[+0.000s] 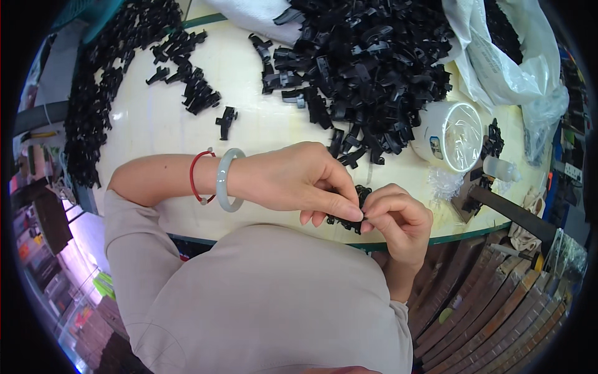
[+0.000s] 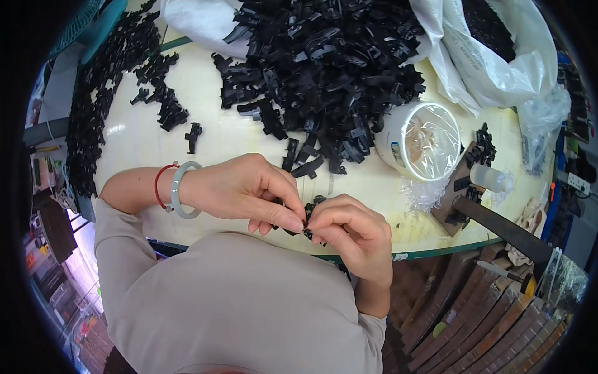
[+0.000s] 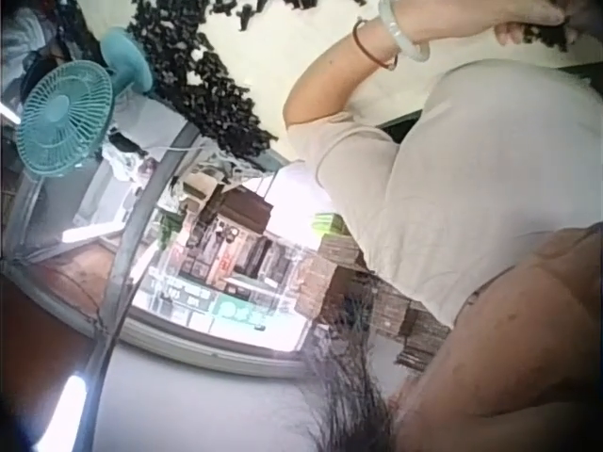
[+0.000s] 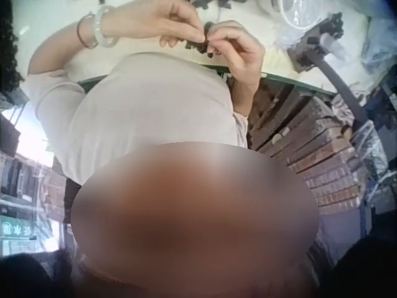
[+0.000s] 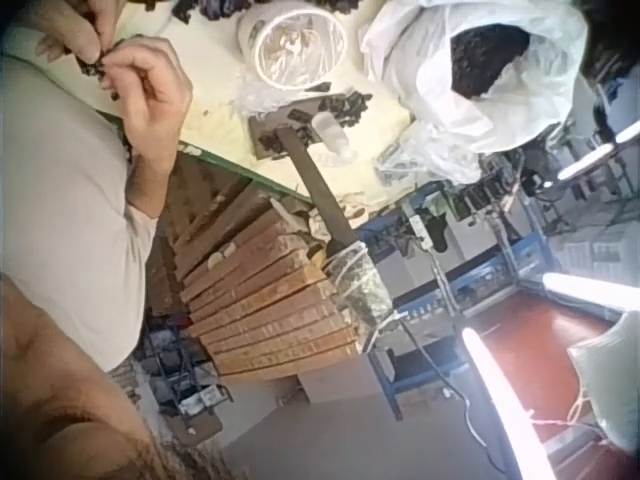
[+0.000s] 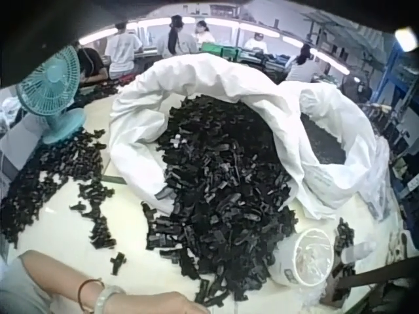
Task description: The person assembles small black plastic components by hand at a workbench.
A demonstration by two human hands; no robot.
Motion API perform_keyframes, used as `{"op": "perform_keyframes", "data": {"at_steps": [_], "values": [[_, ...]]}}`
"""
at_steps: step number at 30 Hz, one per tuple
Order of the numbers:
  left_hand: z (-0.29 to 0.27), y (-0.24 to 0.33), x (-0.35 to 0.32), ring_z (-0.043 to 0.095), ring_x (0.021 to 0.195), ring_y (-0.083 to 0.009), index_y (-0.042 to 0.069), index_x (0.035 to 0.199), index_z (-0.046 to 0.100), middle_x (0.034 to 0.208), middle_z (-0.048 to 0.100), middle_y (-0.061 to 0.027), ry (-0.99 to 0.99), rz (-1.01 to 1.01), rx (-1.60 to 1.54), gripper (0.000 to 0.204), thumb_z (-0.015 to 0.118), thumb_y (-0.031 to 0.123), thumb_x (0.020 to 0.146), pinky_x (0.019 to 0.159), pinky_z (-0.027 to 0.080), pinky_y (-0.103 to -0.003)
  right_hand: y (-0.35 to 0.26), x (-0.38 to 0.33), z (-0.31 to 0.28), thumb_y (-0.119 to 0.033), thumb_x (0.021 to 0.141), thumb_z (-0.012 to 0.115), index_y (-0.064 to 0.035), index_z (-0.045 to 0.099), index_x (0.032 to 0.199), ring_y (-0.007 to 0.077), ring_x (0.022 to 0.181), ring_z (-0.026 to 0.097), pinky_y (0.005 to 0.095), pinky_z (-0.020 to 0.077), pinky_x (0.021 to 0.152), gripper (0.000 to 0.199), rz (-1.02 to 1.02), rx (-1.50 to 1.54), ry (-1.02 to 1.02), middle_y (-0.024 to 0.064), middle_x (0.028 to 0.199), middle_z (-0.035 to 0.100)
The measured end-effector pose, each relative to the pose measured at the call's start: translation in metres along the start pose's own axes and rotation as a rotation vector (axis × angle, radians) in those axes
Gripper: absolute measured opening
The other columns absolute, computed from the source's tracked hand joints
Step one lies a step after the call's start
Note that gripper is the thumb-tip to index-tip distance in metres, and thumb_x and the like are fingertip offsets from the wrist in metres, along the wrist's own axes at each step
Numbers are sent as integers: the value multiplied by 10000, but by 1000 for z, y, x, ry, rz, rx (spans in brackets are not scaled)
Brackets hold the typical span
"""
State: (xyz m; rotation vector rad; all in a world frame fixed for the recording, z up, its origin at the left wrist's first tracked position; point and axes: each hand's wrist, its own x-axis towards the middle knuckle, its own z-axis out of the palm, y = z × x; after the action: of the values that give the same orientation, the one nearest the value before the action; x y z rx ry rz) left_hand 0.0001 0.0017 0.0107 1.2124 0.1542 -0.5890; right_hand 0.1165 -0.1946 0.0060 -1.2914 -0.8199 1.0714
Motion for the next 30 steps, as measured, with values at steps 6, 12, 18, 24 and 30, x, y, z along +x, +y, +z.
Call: {"op": "perform_keyframes", "data": {"at_steps": [6,12,18,24,30], "values": [[-3,-4,-2,569,567,-73,-1,982,651,801,580,-21,-55,23,-62,216,611,186,881,506,468,-197,0,5,4,122,780,582,53,627,866,142,674,603,228,497,586,119,95,53,24,127,893,583],[-3,-4,1,563,554,-71,-8,987,646,797,581,-21,-26,-5,-127,210,613,169,879,486,459,-195,-1,3,13,125,706,657,46,645,903,184,726,622,243,507,605,212,-293,-487,189,140,882,623],[-4,-5,-1,562,558,-68,-12,974,651,798,580,-25,-21,4,-123,175,615,127,874,492,457,-192,-5,2,15,117,680,669,44,666,922,204,748,632,264,521,607,253,-344,-567,160,147,895,635],[-6,-1,-1,571,563,-79,-16,941,659,826,581,-50,-40,-53,-88,152,613,110,870,514,482,-189,-9,3,13,58,649,705,9,684,893,204,716,637,248,514,609,250,-389,-642,69,140,858,648],[-6,-2,0,561,752,-84,2,965,662,921,572,-48,8,59,-50,156,620,114,864,582,483,-194,-25,1,-16,93,644,689,13,677,910,223,728,641,279,526,610,278,-489,-843,388,156,884,648]]}}
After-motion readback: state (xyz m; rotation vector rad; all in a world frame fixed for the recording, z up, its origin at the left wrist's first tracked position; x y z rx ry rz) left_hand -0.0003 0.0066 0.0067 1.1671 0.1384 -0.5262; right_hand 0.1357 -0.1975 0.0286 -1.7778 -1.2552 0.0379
